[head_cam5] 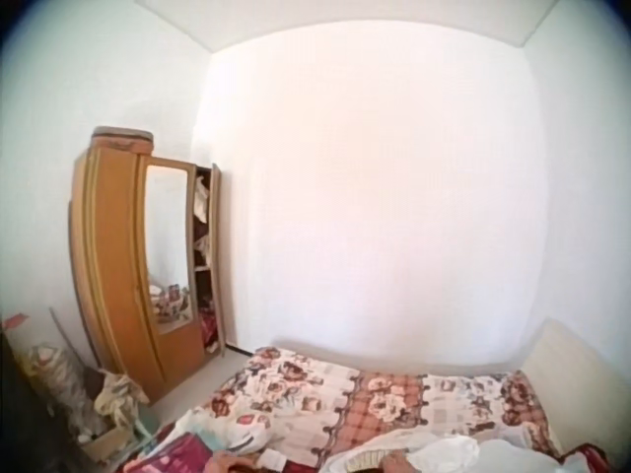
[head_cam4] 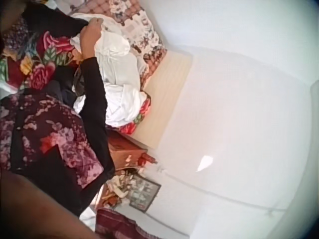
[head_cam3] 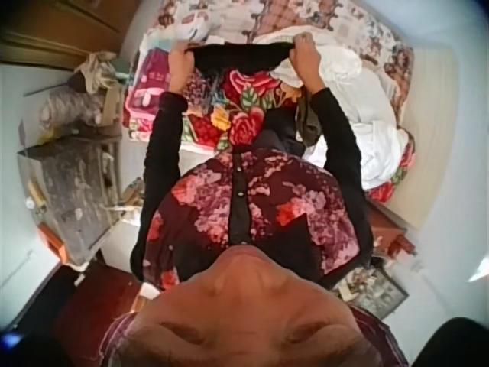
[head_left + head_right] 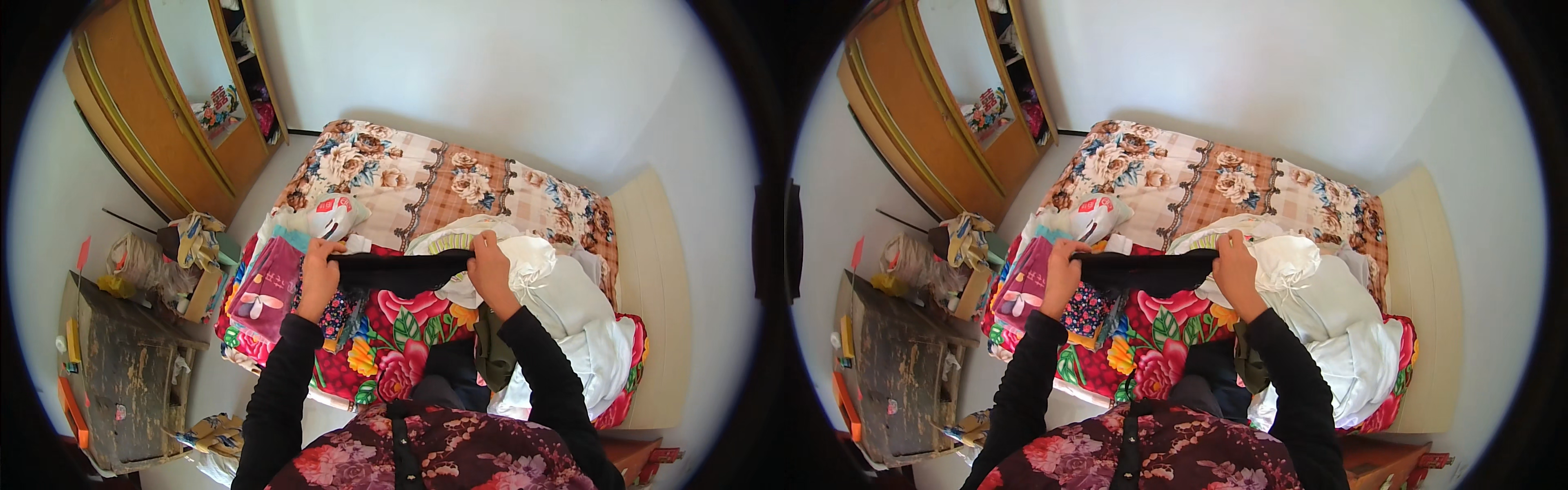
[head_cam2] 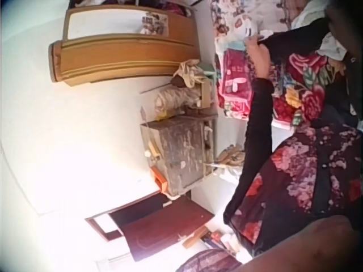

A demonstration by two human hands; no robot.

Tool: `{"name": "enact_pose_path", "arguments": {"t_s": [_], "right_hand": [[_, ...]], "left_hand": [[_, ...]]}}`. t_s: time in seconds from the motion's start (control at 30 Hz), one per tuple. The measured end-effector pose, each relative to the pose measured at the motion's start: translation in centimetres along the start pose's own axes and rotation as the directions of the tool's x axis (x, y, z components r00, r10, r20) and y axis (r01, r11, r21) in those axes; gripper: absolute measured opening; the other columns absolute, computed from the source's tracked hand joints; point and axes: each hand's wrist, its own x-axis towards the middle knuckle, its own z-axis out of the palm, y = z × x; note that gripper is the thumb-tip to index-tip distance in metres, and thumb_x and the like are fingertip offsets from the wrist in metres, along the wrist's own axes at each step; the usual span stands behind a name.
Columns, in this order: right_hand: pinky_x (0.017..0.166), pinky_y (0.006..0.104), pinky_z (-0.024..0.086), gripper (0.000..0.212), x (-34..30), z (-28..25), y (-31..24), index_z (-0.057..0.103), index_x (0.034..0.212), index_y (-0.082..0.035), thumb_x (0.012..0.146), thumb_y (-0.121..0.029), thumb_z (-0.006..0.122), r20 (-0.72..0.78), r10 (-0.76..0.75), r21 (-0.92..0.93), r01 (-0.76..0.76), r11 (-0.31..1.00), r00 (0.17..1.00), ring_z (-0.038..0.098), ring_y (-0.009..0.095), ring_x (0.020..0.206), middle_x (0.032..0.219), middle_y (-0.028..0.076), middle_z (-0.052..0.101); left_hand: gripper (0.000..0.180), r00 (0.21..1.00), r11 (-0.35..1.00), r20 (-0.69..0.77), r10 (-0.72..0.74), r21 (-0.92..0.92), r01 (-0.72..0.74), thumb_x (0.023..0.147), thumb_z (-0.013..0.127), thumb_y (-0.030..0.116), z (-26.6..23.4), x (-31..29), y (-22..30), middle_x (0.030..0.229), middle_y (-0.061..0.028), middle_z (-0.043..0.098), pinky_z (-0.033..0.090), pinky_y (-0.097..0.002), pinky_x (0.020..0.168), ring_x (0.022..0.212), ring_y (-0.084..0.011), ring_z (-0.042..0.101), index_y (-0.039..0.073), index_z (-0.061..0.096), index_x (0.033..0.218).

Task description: The person folds several garments on a bed, including a black long-sleeve shirt, a yellow shirt, a floral-patterned top, a striped shirt, and a white embroidered shirt. Each item is smoothed, folded, and placed into a growing stack on the bed.

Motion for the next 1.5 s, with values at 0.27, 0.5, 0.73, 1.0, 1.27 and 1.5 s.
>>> {"name": "enact_pose_path", "arguments": {"t_s": [0.27,0.5,0.73,1.0,1.27,1.5], "right_hand": [[0.073,0.034,0.046,0.022,2.7,2.8,0.7,0.057,0.09,-0.003,0.071,0.004,0.047,-0.015,0.124,0.511,-0.099,0.854,0.992,0.056,0.026,0.082,0.09,0.012,0.054],[0.083,0.0351,0.043,0.026,4.1,2.4,-3.9,0.058,0.091,-0.003,0.067,0.005,0.054,0.031,0.0,0.577,-0.018,0.817,1.0,0.053,0.031,0.095,0.093,0.012,0.053],[0.069,0.0323,0.048,0.024,2.2,3.0,-3.7,0.059,0.092,-0.003,0.071,0.004,0.051,0.368,-0.007,0.525,-0.201,0.827,0.93,0.06,0.025,0.081,0.087,0.01,0.059],[0.062,0.0311,0.05,0.022,4.4,7.7,-7.8,0.062,0.089,0.0,0.073,0.001,0.047,0.476,-0.124,0.693,-0.284,0.662,0.871,0.062,0.023,0.068,0.075,0.011,0.063],[0.074,0.0398,0.048,0.019,5.2,10.2,-11.2,0.061,0.091,-0.002,0.073,-0.005,0.056,0.125,-0.15,0.592,0.047,0.805,0.981,0.06,0.036,0.082,0.089,0.016,0.061],[0.057,0.0406,0.049,0.025,-1.7,12.6,-10.1,0.057,0.083,0.003,0.084,-0.022,0.054,0.55,0.054,0.394,-0.316,0.863,0.833,0.063,0.033,0.06,0.065,0.016,0.063]], "left_hand": [[0.021,1.0,0.986,0.015,0.014,0.166,-0.016,0.071,0.051,-0.007,-1.8,0.5,-0.5,0.089,-0.0121,0.054,0.046,-0.0418,0.072,0.085,-0.0335,0.057,0.004,0.063,0.083],[0.026,0.999,0.998,0.004,-0.042,-0.04,0.042,0.068,0.043,-0.008,-4.2,0.3,0.0,0.083,-0.0147,0.061,0.047,-0.0365,0.077,0.085,-0.0336,0.06,-0.001,0.063,0.084],[0.028,0.842,0.816,0.337,-0.422,-0.264,0.515,0.07,0.041,-0.009,-8.6,-5.3,-2.8,0.076,-0.0062,0.059,0.046,-0.0227,0.052,0.064,-0.0114,0.059,-0.004,0.061,0.089],[0.022,0.929,0.966,0.266,-0.257,0.059,0.251,0.067,0.048,-0.006,-12.1,-6.1,-4.6,0.079,-0.0145,0.062,0.047,-0.0337,0.075,0.08,-0.0263,0.062,-0.003,0.06,0.085],[0.021,0.934,0.87,-0.322,-0.154,0.404,0.283,0.071,0.057,0.003,-13.3,-7.0,-5.9,0.091,-0.014,0.058,0.046,-0.0428,0.068,0.082,-0.0338,0.059,0.007,0.059,0.092],[0.024,0.805,0.85,-0.338,-0.487,0.029,0.527,0.082,0.048,0.004,-10.1,-15.3,-8.6,0.074,-0.0218,0.06,0.046,-0.0451,0.059,0.066,-0.0361,0.062,0.001,0.052,0.105]]}}
